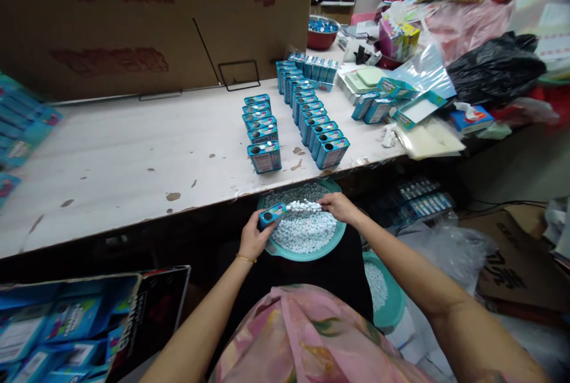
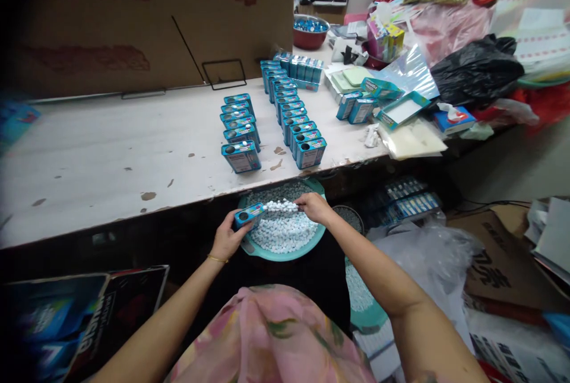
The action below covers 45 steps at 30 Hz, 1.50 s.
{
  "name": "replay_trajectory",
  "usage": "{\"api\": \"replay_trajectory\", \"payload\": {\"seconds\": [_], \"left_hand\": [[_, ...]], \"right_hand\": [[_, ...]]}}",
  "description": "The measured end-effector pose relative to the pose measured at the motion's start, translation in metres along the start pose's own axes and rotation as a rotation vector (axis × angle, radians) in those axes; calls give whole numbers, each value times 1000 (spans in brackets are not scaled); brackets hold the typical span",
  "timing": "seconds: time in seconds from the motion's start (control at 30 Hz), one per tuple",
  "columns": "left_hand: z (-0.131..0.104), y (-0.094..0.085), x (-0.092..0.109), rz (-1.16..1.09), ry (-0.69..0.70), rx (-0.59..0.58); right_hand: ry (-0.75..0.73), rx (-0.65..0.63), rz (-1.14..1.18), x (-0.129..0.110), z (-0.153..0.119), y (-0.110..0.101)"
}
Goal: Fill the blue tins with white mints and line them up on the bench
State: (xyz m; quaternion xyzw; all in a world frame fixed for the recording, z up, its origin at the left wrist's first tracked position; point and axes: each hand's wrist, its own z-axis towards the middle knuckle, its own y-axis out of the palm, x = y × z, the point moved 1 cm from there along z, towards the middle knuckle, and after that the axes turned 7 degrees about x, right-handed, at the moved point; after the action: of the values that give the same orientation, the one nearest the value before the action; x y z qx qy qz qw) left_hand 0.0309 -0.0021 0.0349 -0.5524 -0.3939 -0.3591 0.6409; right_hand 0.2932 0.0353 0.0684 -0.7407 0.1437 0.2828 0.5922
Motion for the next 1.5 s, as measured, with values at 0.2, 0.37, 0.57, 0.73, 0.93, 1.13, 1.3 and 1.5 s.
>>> {"api": "replay_trajectory", "payload": {"seconds": [0.2, 0.37, 0.57, 0.73, 0.93, 1.13, 1.3, 1.5], "left_hand": [[4, 30, 5, 158, 118, -81], [3, 36, 5, 178, 158, -86], [4, 35, 2, 163, 155, -85], [4, 39, 2, 133, 136, -104], [8, 45, 11, 103, 159, -135], [6, 35, 10, 17, 49, -116], [-7, 3, 4, -126, -95, 21], [-6, -3, 8, -229, -188, 64]], "right_hand": [[-122, -120, -388, -62, 0, -41], [-196, -128, -684, -104, -1, -40], [-282, -90, -703, -125, -4, -40], [-287, -66, -638, -124, -5, -37], [-270, -88, -609, -128, -10, -35], [-207, -65, -594, -113, -12, -59], [79, -169, -630, -26, -21, -33], [71, -100, -374, 33, 2, 98]]}}
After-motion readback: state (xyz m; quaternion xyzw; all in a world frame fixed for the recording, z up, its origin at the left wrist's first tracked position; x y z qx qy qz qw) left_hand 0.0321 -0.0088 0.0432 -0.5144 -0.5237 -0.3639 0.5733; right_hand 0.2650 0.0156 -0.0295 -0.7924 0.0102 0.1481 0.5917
